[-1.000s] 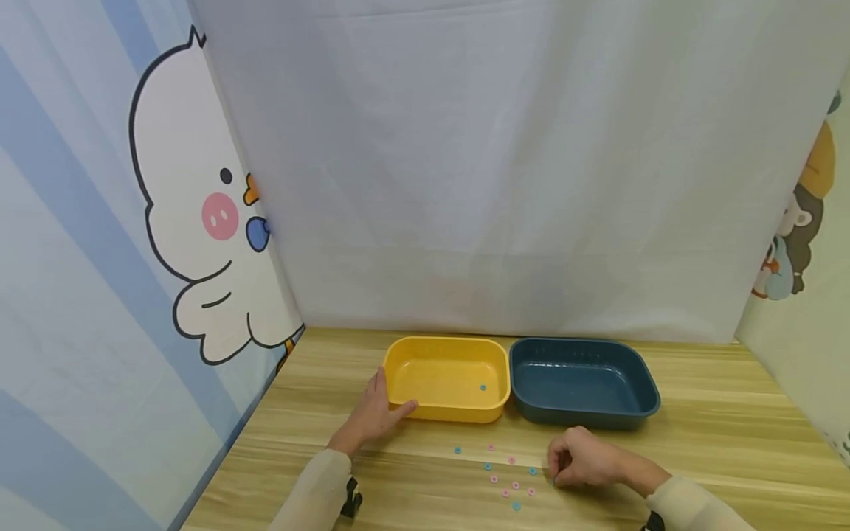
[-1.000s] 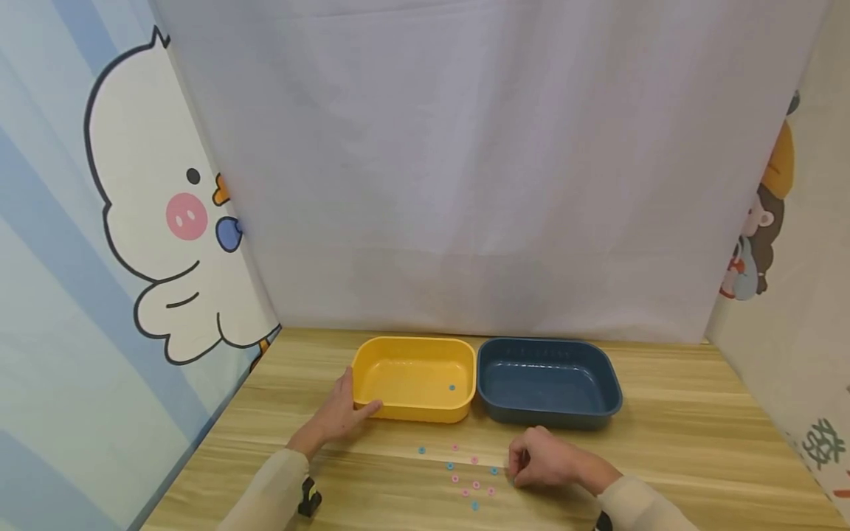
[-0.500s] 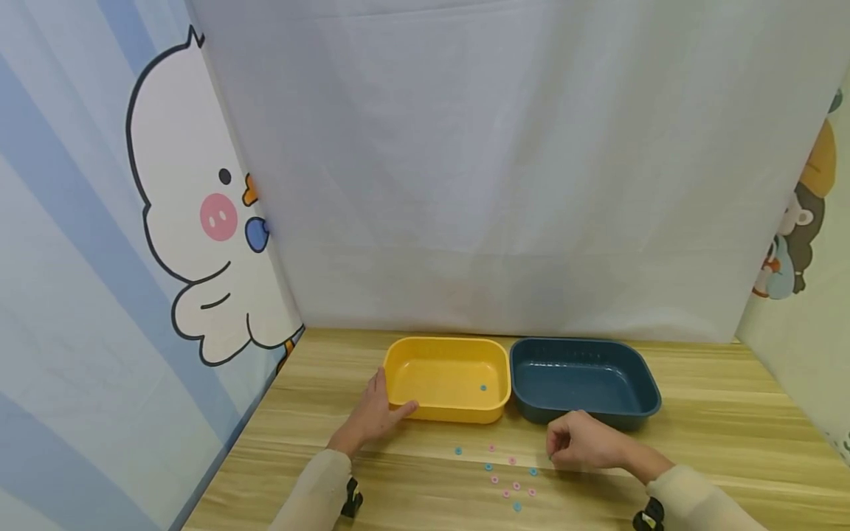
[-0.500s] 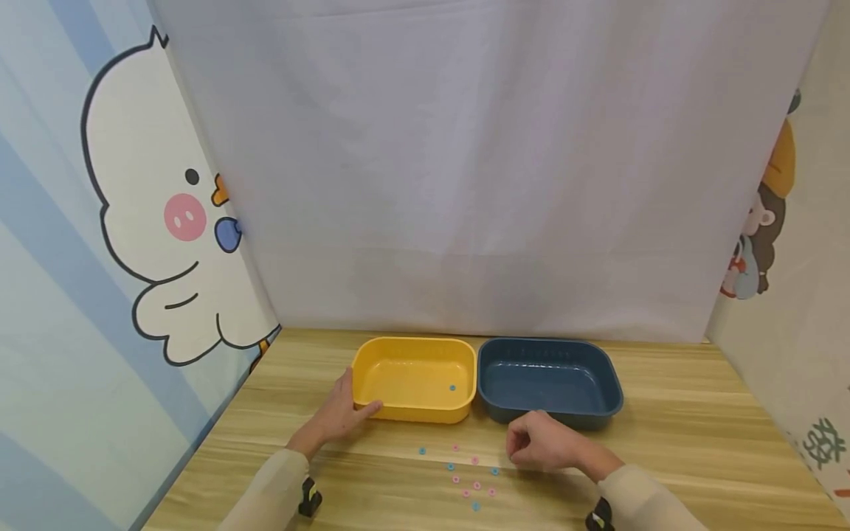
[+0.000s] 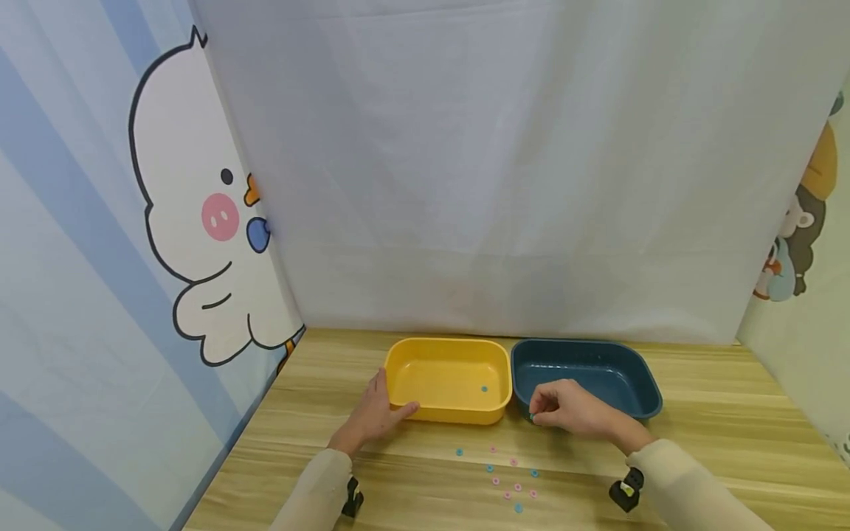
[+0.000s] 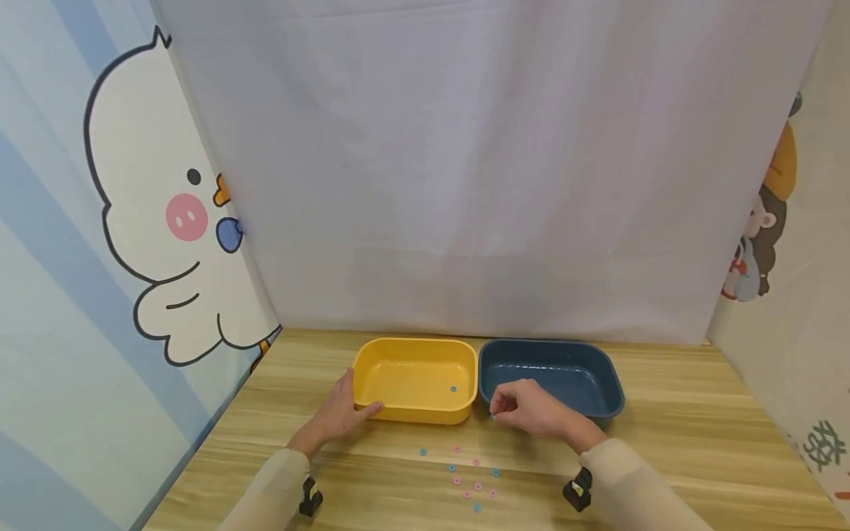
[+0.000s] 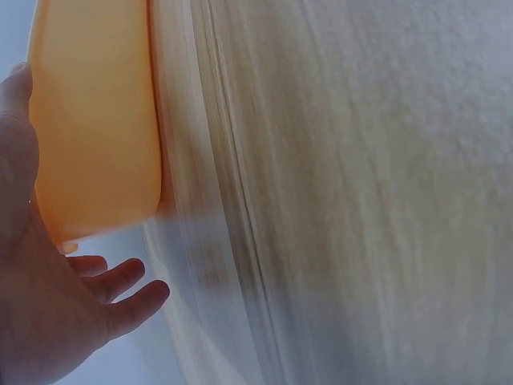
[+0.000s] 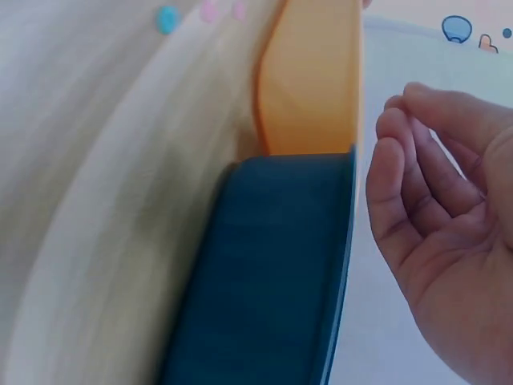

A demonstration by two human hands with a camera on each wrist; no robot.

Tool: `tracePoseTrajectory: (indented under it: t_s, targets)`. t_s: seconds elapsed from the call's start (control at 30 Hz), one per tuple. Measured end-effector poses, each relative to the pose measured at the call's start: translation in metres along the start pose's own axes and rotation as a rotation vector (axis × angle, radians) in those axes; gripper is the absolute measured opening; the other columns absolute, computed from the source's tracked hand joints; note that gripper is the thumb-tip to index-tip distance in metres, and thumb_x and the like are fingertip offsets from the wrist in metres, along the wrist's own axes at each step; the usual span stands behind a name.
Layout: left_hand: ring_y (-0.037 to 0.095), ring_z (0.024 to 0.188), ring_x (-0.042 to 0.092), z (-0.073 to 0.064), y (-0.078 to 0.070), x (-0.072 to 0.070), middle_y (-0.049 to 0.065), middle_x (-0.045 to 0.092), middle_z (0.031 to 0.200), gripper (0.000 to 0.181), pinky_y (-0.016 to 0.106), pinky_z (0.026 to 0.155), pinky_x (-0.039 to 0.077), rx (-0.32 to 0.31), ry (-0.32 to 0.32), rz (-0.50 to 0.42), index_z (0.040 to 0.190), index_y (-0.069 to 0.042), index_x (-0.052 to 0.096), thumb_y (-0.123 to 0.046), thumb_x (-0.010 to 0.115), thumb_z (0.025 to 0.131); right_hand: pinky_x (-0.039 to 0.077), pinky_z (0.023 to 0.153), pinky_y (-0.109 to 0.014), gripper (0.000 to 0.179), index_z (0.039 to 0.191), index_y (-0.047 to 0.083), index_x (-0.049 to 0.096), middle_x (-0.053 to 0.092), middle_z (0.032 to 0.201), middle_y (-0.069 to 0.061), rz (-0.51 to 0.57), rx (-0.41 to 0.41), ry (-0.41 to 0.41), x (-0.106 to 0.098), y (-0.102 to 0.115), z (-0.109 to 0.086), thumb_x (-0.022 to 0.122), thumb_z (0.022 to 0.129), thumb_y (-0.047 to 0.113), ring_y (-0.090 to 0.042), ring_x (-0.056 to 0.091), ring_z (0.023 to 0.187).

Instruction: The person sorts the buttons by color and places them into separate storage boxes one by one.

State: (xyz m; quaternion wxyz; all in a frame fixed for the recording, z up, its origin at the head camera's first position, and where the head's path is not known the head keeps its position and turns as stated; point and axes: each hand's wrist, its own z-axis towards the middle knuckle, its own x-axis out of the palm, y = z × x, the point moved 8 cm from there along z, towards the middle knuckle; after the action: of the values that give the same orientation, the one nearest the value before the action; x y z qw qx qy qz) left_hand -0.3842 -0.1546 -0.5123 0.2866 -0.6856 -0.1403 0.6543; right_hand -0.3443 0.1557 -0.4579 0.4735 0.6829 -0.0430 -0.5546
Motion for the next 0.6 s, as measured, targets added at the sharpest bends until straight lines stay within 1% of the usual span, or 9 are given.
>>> tracePoseTrajectory:
  t_s: [0.07,0.3,0.47,0.6]
  targets:
    - [0.044,0.135,0.024,0.0,0.0,0.0,0.032,0.016,0.149,0.105,0.053,0.106,0.026,0.0,0.0,-0.002,0.146,0.011,0.006,-0.057,0.059,0.086,0.049,0.063,-0.026,0.004,0.087,0.009,0.064,0.062,0.079,0.006,0.001,0.003,-0.024,-0.002,0.002,0.006,0.068,0.087,0.009,-0.007,0.056,0.07]
    - [0.043,0.134,0.025,0.0,0.002,0.0,0.032,0.017,0.148,0.106,0.053,0.106,0.026,0.003,0.002,0.004,0.146,0.011,0.007,-0.06,0.057,0.085,0.049,0.057,-0.027,0.004,0.092,0.004,0.064,0.06,0.076,0.002,-0.003,0.029,-0.072,-0.006,0.005,0.028,0.064,0.089,0.007,-0.011,0.056,0.065]
    - [0.043,0.135,0.024,0.0,0.002,0.0,0.032,0.016,0.149,0.105,0.052,0.107,0.025,0.004,-0.003,-0.007,0.147,0.01,0.007,-0.058,0.059,0.086,0.049,0.059,-0.028,0.005,0.094,0.003,0.064,0.06,0.077,0.001,-0.005,0.102,-0.109,-0.008,0.002,0.044,0.062,0.09,0.006,-0.014,0.058,0.067]
    - [0.043,0.135,0.024,0.0,0.001,0.0,0.032,0.016,0.149,0.103,0.052,0.107,0.025,0.015,-0.006,-0.012,0.146,0.011,0.007,-0.056,0.059,0.086,0.05,0.06,-0.029,0.01,0.098,0.001,0.064,0.061,0.079,0.0,0.009,0.162,-0.138,-0.008,-0.004,0.056,0.062,0.09,0.006,-0.014,0.058,0.067]
